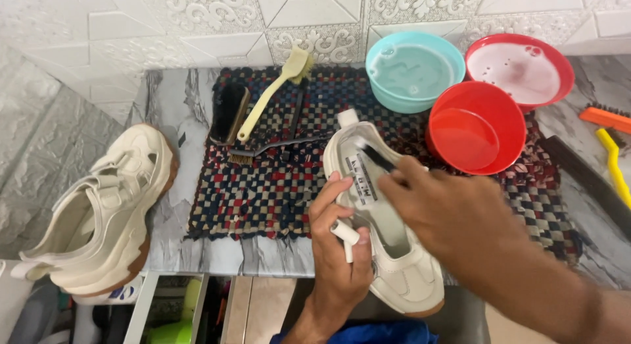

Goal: The person scrubs the interior of a white sneaker using a black brush dipped in soapy water. They repeatedly dip the brush into a red bowl and scrub the shoe's inner lining and insole area.

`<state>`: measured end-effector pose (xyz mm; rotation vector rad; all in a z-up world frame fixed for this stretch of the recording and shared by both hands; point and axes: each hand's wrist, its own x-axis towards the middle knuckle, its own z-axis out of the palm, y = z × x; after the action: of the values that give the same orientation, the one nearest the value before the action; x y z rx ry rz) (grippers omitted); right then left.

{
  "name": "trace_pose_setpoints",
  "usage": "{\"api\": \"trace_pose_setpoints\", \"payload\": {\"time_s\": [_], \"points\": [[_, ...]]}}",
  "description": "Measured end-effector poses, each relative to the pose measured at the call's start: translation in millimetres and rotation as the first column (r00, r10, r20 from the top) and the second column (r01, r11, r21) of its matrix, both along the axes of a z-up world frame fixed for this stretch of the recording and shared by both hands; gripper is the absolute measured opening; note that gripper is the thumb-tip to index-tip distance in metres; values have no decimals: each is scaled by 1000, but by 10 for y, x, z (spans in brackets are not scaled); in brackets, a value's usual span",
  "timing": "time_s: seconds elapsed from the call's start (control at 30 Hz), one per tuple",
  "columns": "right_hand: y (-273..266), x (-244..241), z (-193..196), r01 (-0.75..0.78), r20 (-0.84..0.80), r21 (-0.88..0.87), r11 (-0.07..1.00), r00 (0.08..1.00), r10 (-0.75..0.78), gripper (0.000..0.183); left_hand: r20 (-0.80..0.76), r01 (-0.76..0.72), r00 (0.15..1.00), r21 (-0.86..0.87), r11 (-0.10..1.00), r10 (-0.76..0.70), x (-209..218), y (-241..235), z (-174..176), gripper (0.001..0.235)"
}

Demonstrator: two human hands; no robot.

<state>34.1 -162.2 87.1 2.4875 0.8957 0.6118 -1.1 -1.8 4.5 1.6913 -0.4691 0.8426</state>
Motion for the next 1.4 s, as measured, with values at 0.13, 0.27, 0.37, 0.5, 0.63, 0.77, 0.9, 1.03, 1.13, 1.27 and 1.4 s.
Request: {"api": "trace_pose_setpoints", "payload": {"time_s": [0.13,0.27,0.37,0.5,0.63,0.77,0.9,1.03,1.13,1.27,1.4], "points": [[-165,-258,85,-8,-388,-187,982,919,-66,45,14,-1,1000,1,1000,1,8,39,-15,19],[-20,-149,80,71,-512,-248,966,837,-193,48,-14,15,1000,16,1000,-14,28,46,-37,22],[167,-81,7,-47,9,59,997,999,46,27,-26,24,999,-1,1000,-24,-10,53,-85,20],[61,-393,-9,38,-56,-25,999,998,-39,12,-2,11,1000,19,1000,-11,19,62,-66,21],[66,-380,-70,76,-76,-87,993,994,-83,14,40,21,999,14,1000,-21,46,74,-30,16],[186,-131,-20,91,-1,76,993,996,-92,13,-39,5,999,21,1000,-4,28,35,-90,20],[37,-298,-54,36,-191,-92,995,980,-53,29,7,2,1000,26,1000,-2,59,59,-74,17],[146,111,-161,4,-160,174,985,987,25,23,-28,-12,1000,39,999,13,26,44,-74,20],[0,-347,-188,-53,-88,-29,998,995,50,34,8,7,1000,30,1000,-7,52,48,-86,18],[-20,-221,-254,-40,-110,-93,995,993,30,46,19,-11,1000,34,999,10,23,37,-68,14],[19,-183,-228,25,-142,71,997,990,-15,41,23,-9,1000,34,999,8,49,36,-55,18]]}}
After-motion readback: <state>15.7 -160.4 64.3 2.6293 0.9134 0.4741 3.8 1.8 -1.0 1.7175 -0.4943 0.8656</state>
